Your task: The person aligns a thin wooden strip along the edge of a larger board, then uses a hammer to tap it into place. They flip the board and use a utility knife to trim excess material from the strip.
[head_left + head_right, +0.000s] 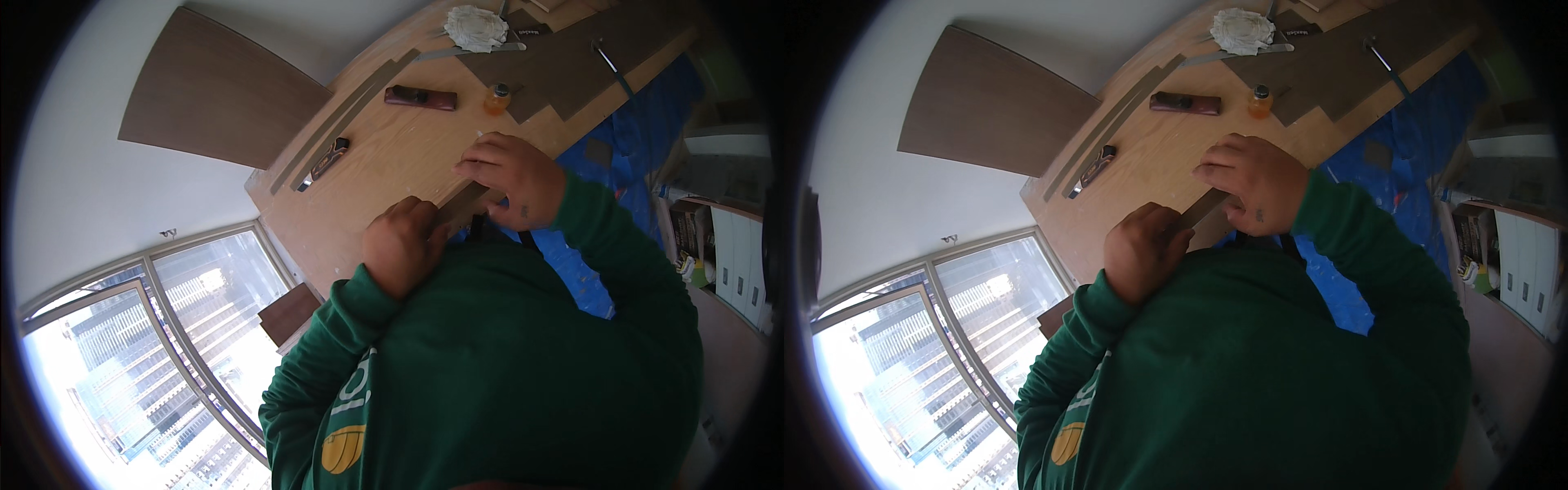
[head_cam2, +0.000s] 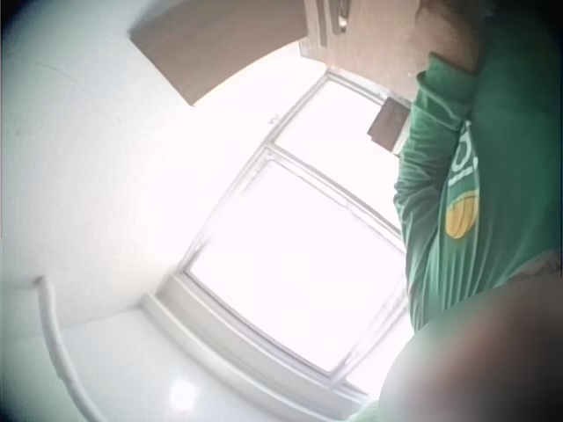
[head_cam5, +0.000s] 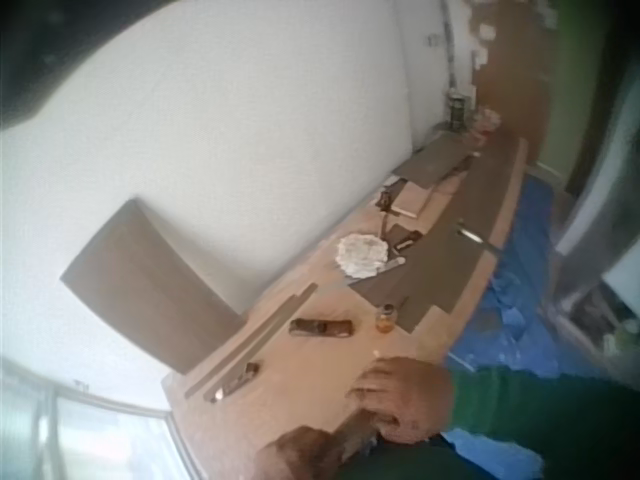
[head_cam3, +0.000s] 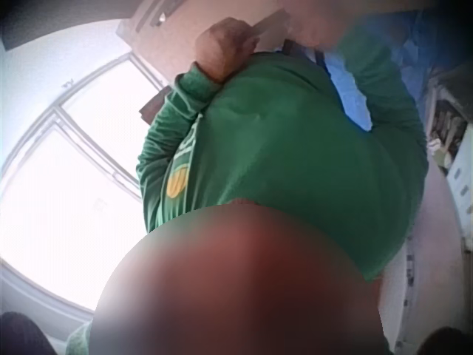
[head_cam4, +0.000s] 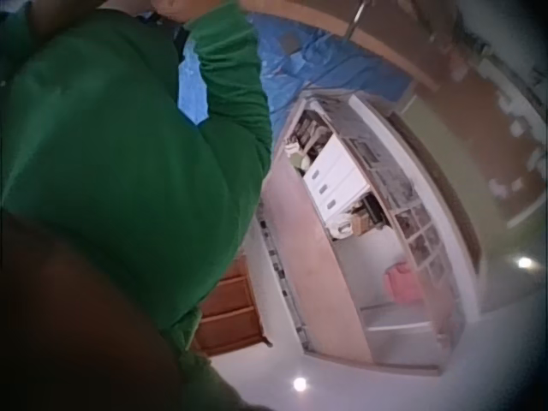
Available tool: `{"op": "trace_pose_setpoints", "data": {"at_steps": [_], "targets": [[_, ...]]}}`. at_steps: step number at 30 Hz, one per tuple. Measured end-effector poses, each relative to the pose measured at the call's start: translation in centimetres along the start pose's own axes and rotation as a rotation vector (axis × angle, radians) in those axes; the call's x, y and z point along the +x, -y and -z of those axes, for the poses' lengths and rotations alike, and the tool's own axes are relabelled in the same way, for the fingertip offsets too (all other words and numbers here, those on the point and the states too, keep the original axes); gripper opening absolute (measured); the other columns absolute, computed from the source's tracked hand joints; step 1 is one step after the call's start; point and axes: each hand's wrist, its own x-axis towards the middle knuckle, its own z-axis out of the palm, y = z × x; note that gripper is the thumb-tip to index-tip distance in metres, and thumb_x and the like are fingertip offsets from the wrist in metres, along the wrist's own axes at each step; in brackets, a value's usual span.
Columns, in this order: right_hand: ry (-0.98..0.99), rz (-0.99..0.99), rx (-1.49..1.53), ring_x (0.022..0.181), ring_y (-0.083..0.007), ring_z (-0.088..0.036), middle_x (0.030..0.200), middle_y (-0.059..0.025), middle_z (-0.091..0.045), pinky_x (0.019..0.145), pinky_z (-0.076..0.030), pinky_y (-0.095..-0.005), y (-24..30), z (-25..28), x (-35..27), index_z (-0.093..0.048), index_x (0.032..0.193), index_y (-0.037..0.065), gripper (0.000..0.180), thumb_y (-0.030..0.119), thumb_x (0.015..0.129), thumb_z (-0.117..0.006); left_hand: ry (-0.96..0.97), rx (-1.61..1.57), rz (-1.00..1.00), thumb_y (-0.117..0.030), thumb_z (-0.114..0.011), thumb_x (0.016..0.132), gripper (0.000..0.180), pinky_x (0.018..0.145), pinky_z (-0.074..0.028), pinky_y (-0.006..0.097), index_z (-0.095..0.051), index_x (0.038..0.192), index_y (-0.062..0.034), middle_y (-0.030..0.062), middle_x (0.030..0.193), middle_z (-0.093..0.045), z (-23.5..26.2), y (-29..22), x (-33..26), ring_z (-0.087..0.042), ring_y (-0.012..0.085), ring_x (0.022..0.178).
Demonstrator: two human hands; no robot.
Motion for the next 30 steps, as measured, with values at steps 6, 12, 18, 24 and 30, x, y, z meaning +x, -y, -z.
{"op": "trace_pose_setpoints", "data": {"at_steps": [6, 12, 18, 24, 30], "targets": [[0.075, 0.094, -0.035, 0.107, -0.0319, -0.063, 0.11, -0.0098, -0.065, 0.09, -0.053, -0.0457, 0.9, -2.2, 2.1, -0.069, 0.109, 0.005, 0.033, 0.012, 0.079, -0.08, -0.059, 0.084, -0.029, -0.018, -0.083, 0.085, 0.021, 0.076, -0.058, 0.046, -0.076, 0.102, -0.0071, 0.0112, 0.093, -0.072, 0.0, 0.4, -0.5, -0.072, 0.0345, 0.083], [0.081, 0.111, 0.077, 0.095, -0.0339, -0.065, 0.101, -0.0113, -0.066, 0.083, -0.054, -0.0456, 0.1, -2.6, 2.8, -0.071, 0.104, 0.003, 0.027, 0.006, 0.079, -0.08, -0.136, 0.087, 0.061, -0.016, -0.084, 0.084, 0.025, 0.08, -0.058, 0.045, -0.076, 0.105, -0.0058, 0.0093, 0.096, -0.073, 1.2, 1.3, -3.9, -0.072, 0.0326, 0.089], [0.09, 0.109, 0.066, 0.096, -0.0341, -0.066, 0.104, -0.0123, -0.068, 0.083, -0.055, -0.0454, 0.1, -2.4, 3.4, -0.072, 0.108, 0.0, 0.029, 0.004, 0.08, -0.081, -0.248, 0.104, 0.129, -0.017, -0.085, 0.085, 0.025, 0.08, -0.058, 0.045, -0.077, 0.106, -0.0054, 0.0086, 0.097, -0.074, 0.7, 1.6, -5.3, -0.072, 0.0316, 0.09], [0.092, 0.108, 0.043, 0.095, -0.0338, -0.066, 0.104, -0.0131, -0.068, 0.084, -0.055, -0.0449, -0.1, -2.4, 3.6, -0.072, 0.107, -0.001, 0.029, 0.006, 0.081, -0.082, -0.253, 0.077, 0.15, -0.016, -0.084, 0.085, 0.024, 0.08, -0.059, 0.045, -0.077, 0.105, -0.0061, 0.0085, 0.097, -0.075, 0.6, 1.8, -5.2, -0.072, 0.0319, 0.091], [0.085, 0.091, 0.047, 0.094, -0.0338, -0.067, 0.103, -0.0131, -0.068, 0.083, -0.054, -0.0451, -0.1, -2.4, 3.8, -0.073, 0.106, 0.0, 0.028, 0.007, 0.081, -0.082, -0.282, 0.064, 0.131, -0.016, -0.084, 0.085, 0.022, 0.08, -0.058, 0.045, -0.077, 0.104, -0.0071, 0.0079, 0.096, -0.074, 0.4, 2.0, -5.1, -0.071, 0.0316, 0.089]]}}
